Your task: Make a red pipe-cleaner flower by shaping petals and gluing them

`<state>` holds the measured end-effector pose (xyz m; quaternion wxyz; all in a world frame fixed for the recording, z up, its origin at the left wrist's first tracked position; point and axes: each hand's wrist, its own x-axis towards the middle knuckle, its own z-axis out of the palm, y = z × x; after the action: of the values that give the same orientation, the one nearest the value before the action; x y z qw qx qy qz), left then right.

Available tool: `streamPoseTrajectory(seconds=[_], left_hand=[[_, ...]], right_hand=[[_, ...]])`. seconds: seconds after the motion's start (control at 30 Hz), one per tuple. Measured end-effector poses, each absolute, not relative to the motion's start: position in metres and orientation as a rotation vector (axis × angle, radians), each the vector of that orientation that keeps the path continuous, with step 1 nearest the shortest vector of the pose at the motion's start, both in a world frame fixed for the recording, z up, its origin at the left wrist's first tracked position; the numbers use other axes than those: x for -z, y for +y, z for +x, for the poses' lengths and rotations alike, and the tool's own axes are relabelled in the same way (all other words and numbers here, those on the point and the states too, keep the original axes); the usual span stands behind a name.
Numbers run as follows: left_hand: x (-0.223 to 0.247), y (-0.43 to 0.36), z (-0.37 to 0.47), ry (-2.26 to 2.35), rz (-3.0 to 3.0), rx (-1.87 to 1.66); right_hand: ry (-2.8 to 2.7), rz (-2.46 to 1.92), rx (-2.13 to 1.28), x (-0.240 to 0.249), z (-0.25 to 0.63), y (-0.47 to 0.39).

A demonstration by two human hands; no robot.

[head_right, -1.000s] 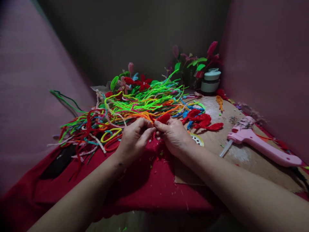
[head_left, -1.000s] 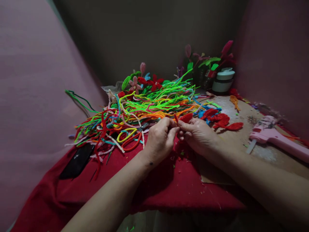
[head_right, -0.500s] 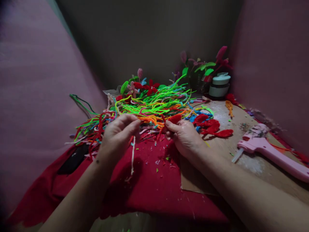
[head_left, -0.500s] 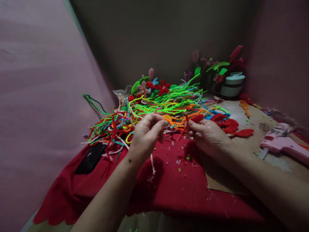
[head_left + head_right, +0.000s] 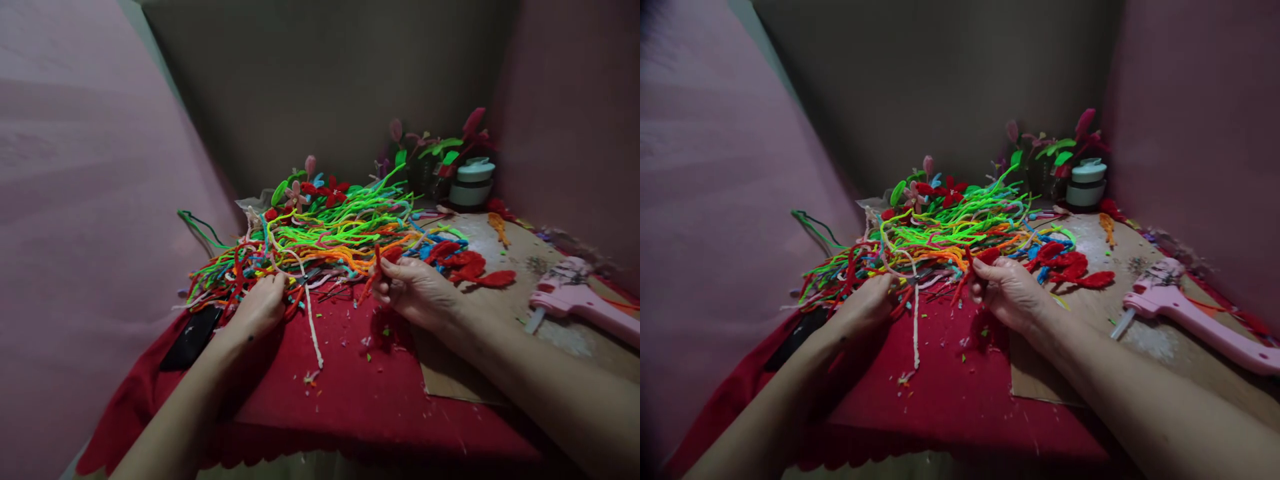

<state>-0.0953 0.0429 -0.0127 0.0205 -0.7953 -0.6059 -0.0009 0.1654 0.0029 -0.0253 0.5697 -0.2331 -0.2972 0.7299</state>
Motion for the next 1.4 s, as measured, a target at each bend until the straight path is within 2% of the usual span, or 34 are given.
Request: streamPoseTrajectory(seconds=[0.2, 0.43, 0.6, 0.77, 0.87, 1.0, 1.2, 1.4], left_hand=[[-0.004, 0.029, -0.108, -1.871, -2.556, 0.017], [-0.014, 0.021, -0.106, -1.737, -2.379, -0.312], [-0.013, 0.015, -0.107, -1.581, -2.355, -0.370], [-0.027, 0.007, -0.108, -1.615, -2.422, -0.240], [-0.031, 0.003, -0.108, -1.668, -2.612, 0.029], [-0.023, -0.004, -0.096, -1.429, -2.659, 0.350], [-0.019, -0.017, -0.072, -1.070, -2.634, 0.291], [-0.015, -0.017, -0.071, -1.001, -2.577, 0.255]], right_hand=[[-0.701, -0.519, -1.738, 0.022, 0.166, 0.000], [-0.704, -0.509, -1.757, 0.019, 0.166, -0.001], [-0.691, -0.525, -1.743, 0.020, 0.166, -0.001], [-0.678, -0.553, -1.727, 0.022, 0.166, -0.001], [-0.675, -0.550, -1.716, 0.023, 0.166, 0.000], [-0.662, -0.548, -1.722, 0.020, 0.164, -0.002], [-0.705, -0.532, -1.804, 0.019, 0.165, -0.003], [-0.663, -0.521, -1.882, 0.020, 0.165, -0.004]])
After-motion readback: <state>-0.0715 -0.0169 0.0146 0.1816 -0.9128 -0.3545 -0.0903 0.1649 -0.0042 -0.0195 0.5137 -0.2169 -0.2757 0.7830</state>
